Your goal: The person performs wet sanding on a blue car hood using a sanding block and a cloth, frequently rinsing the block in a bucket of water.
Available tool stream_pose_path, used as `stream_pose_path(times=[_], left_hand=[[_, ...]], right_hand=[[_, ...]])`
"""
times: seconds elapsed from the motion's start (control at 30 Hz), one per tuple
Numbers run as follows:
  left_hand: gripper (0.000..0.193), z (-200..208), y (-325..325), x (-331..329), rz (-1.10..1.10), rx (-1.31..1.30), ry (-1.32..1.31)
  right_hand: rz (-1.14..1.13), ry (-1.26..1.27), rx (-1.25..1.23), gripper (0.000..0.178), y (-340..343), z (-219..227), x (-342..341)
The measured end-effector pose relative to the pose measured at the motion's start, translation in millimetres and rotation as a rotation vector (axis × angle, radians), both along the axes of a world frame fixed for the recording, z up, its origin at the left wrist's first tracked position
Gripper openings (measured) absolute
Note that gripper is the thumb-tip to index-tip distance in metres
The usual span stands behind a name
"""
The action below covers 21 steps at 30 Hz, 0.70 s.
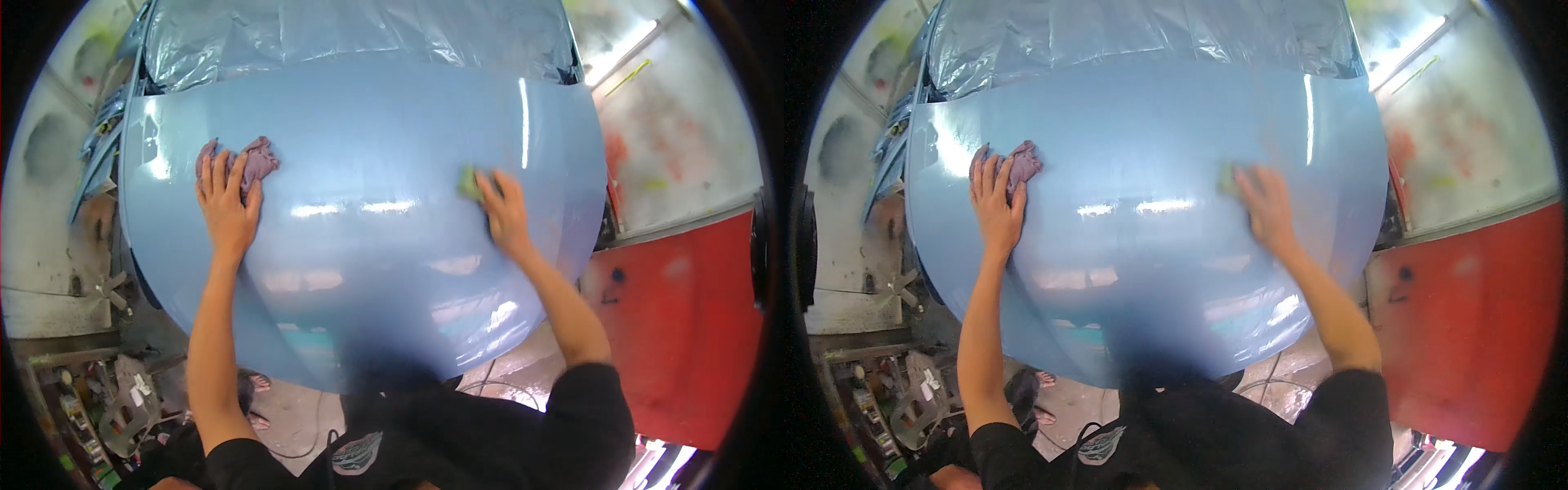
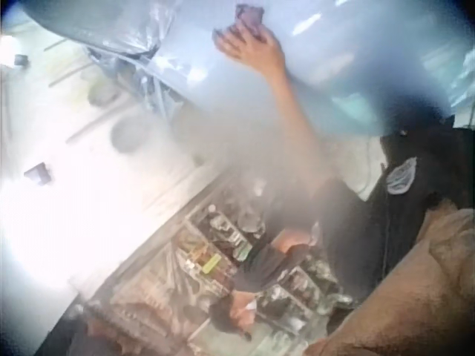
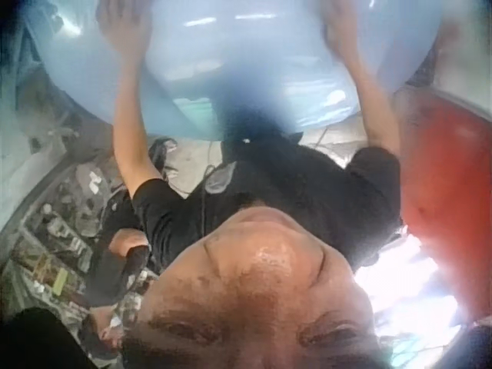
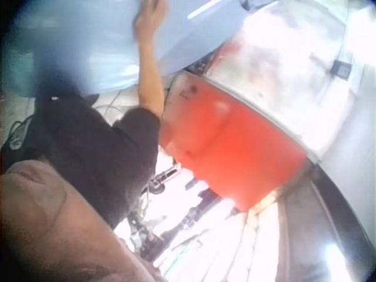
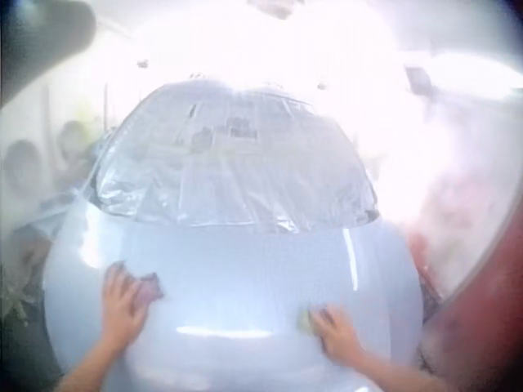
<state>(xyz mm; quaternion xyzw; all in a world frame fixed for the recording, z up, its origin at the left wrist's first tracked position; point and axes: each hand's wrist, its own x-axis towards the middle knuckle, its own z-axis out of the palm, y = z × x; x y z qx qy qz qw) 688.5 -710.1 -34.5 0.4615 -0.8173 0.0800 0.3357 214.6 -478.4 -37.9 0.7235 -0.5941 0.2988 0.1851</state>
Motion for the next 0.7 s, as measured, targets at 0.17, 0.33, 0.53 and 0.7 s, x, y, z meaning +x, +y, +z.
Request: stream_pose_path(times=[0.17, 0.33, 0.53, 0.7], left_hand=[[0.051, 4, -1, -7, -0.008, -0.011, -0.004], [0.052, 3, -9, -16, -0.103, 0.007, -0.011], [0.053, -1, -2, 0, -0.028, -0.008, -0.033], [0.052, 8, 1, -15, -0.062, 0.016, -0.033]], right_hand=[[-0.045, 0.034, 0.114, 0.049, -66, 31, -59], [-0.308, -0.011, 0.071, 0.051, -192, 58, -132], [-0.034, 0.000, 0.064, 0.044, 31, -6, -24], [-0.173, -0.057, 0.254, 0.039, -79, 36, -152]])
